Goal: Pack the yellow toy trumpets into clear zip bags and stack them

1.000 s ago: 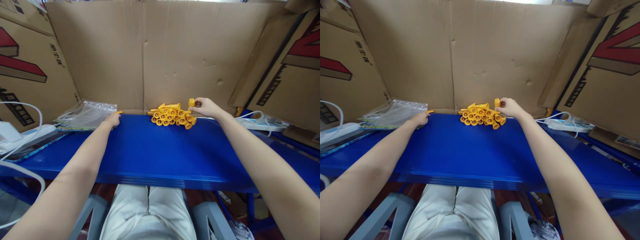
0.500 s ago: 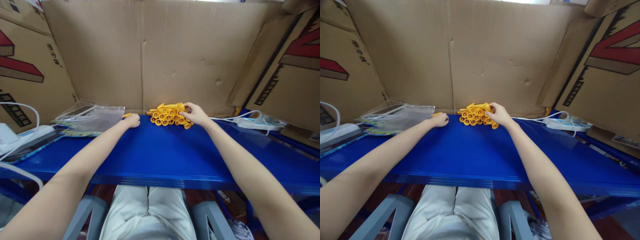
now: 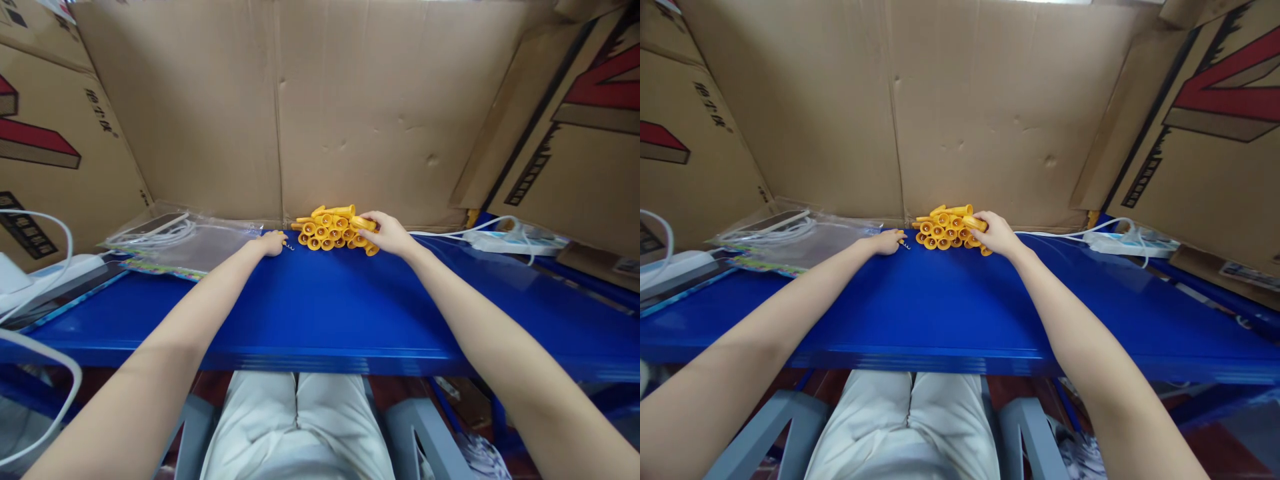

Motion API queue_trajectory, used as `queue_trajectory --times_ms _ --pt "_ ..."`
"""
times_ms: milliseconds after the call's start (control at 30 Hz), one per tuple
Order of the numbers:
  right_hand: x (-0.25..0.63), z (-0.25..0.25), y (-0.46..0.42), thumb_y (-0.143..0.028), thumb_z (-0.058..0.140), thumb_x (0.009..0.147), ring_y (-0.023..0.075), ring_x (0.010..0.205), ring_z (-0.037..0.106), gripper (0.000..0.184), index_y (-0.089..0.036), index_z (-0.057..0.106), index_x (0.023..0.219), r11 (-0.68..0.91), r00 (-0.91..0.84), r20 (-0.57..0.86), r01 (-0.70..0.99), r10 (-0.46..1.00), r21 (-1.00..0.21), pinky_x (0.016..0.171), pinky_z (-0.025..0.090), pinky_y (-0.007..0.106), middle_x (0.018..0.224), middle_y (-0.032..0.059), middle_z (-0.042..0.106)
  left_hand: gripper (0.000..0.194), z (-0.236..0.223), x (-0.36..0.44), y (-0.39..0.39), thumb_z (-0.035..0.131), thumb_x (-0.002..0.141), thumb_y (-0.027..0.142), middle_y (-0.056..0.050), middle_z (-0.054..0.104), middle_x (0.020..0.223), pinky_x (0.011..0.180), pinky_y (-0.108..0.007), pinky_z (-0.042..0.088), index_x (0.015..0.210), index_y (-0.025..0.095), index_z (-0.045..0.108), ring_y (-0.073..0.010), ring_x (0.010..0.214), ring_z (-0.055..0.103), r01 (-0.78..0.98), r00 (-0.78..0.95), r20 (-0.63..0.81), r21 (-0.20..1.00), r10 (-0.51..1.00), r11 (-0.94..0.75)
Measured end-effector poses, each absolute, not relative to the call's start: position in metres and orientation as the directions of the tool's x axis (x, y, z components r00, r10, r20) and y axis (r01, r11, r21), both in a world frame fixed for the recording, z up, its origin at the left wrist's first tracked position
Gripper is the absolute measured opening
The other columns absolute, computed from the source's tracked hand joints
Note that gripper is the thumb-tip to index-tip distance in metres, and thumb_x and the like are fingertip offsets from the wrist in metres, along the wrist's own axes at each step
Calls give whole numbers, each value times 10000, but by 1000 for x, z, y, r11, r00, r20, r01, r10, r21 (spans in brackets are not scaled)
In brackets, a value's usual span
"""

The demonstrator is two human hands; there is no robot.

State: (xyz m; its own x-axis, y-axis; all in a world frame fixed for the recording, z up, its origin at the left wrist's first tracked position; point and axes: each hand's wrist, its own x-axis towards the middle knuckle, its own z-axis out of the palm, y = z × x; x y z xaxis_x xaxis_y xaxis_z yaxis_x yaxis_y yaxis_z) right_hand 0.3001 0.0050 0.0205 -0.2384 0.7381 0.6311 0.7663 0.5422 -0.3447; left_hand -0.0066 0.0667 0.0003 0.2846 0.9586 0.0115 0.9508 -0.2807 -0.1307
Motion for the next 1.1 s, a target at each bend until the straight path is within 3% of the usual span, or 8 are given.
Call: queue_trajectory --times_ms 167,333,600,800,967,1100 --pt "301 19 7 -280 622 751 243 935 622 304 -182 652 1038 569 -254 645 749 720 -340 882 472 411 1030 95 670 518 7 -13 70 515 795 163 -180 543 1325 954 -456 434 1309 226 531 -341 1218 513 982 124 -1 -141 992 -123" --pt "302 18 6 -310 624 760 239 932 616 313 -208 658 1055 593 -278 658 740 700 -318 884 472 410 1017 80 664 358 10 -22 72 497 802 166 -158 613 1174 873 -371 457 1146 203 591 -291 1070 595 979 170 103 -127 980 -157" --pt "291 16 3 -302 628 764 217 825 612 343 -193 658 1088 590 -296 634 743 714 -317 821 497 393 951 83 634 299 40 -23 56 511 791 204 -91 636 1030 777 -279 445 1079 200 591 -222 961 604 969 212 337 47 917 -241" --pt "272 11 -1 -300 624 783 217 865 607 293 -217 648 1064 680 -360 684 681 635 -272 803 505 388 992 82 627 296 60 -4 7 500 799 287 -17 677 798 674 -249 429 1056 191 613 -163 744 617 886 305 275 269 912 -378" --pt "259 2 -5 -266 614 793 240 930 613 266 -200 652 1048 728 -453 652 645 608 -230 858 486 417 1017 97 646 260 40 -6 -14 502 761 313 -22 693 784 682 -266 426 936 196 655 -179 740 621 856 415 313 184 854 -483" --pt "257 -5 -5 -230 634 768 247 976 623 285 -207 654 1052 729 -509 582 645 634 -231 886 482 427 1058 91 666 262 22 -21 -11 476 748 323 -14 693 731 652 -262 428 890 193 655 -175 696 615 842 448 289 182 846 -509"
